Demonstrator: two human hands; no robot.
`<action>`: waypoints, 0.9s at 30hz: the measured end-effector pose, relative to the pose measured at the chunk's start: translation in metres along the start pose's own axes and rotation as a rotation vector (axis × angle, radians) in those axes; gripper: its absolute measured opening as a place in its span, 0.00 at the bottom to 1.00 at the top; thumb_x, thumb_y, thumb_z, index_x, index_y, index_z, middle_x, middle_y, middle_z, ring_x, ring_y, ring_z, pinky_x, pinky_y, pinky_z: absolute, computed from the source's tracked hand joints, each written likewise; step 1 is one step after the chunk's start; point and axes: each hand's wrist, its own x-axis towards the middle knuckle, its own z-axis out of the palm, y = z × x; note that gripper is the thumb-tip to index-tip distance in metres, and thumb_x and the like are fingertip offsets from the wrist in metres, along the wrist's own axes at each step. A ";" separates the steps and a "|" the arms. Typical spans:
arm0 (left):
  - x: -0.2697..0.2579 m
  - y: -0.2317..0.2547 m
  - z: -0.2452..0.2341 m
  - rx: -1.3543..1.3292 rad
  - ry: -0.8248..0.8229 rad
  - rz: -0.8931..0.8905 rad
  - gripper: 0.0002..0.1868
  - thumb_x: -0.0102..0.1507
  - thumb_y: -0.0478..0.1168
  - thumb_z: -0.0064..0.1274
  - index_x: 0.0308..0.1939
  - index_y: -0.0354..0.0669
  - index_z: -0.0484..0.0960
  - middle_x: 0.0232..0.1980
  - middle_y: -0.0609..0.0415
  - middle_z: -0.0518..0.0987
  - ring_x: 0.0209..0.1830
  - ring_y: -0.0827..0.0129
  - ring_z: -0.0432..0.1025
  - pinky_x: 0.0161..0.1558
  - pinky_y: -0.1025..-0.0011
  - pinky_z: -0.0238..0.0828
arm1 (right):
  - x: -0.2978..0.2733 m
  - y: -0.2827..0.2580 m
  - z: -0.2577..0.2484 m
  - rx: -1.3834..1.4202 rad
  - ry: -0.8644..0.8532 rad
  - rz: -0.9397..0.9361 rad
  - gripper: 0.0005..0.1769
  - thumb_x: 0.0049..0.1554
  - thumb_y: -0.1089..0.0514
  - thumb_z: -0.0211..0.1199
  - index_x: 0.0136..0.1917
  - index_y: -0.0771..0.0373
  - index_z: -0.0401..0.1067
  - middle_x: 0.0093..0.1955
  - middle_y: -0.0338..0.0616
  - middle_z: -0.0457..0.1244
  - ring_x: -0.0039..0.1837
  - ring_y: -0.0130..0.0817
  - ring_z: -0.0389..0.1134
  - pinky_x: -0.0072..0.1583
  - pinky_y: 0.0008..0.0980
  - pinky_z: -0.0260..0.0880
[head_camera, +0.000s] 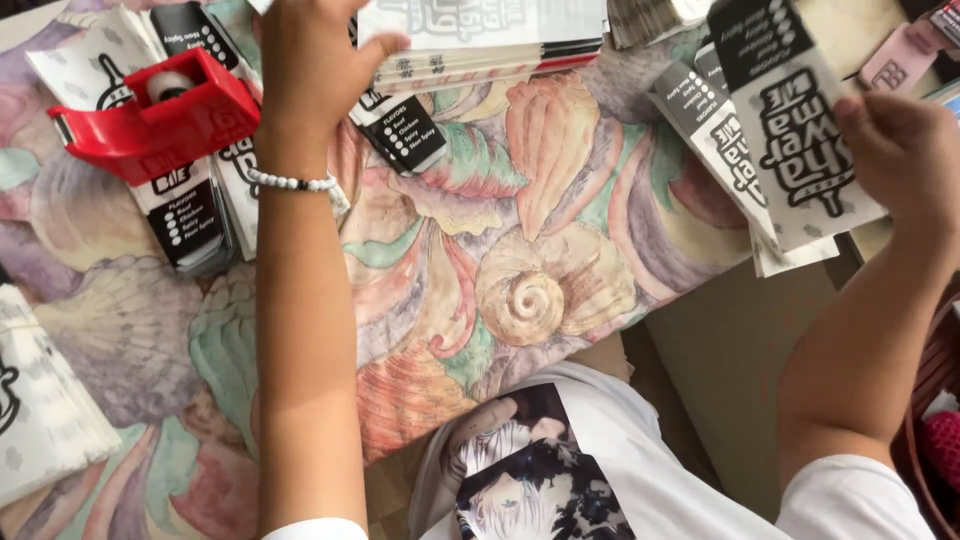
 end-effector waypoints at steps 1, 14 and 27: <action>0.001 -0.001 0.006 -0.006 0.003 0.000 0.22 0.60 0.52 0.80 0.40 0.39 0.88 0.42 0.49 0.86 0.43 0.54 0.77 0.43 0.61 0.72 | 0.002 0.002 0.003 -0.006 0.002 0.002 0.33 0.91 0.58 0.59 0.41 0.64 0.60 0.35 0.36 0.52 0.38 0.29 0.51 0.38 0.36 0.44; -0.002 -0.009 0.044 -0.266 -0.083 -0.228 0.04 0.60 0.36 0.68 0.39 0.43 0.90 0.50 0.44 0.85 0.51 0.53 0.77 0.54 0.57 0.75 | 0.105 -0.281 0.155 0.012 0.024 -0.788 0.18 0.64 0.55 0.69 0.64 0.64 0.76 0.65 0.52 0.66 0.63 0.45 0.65 0.66 0.44 0.70; -0.001 -0.003 0.036 -0.392 0.003 -0.140 0.18 0.59 0.39 0.72 0.40 0.41 0.75 0.42 0.50 0.78 0.43 0.65 0.74 0.56 0.69 0.75 | 0.138 -0.291 0.231 0.297 0.455 -0.852 0.05 0.69 0.66 0.56 0.52 0.65 0.61 0.40 0.44 0.67 0.41 0.36 0.74 0.38 0.30 0.75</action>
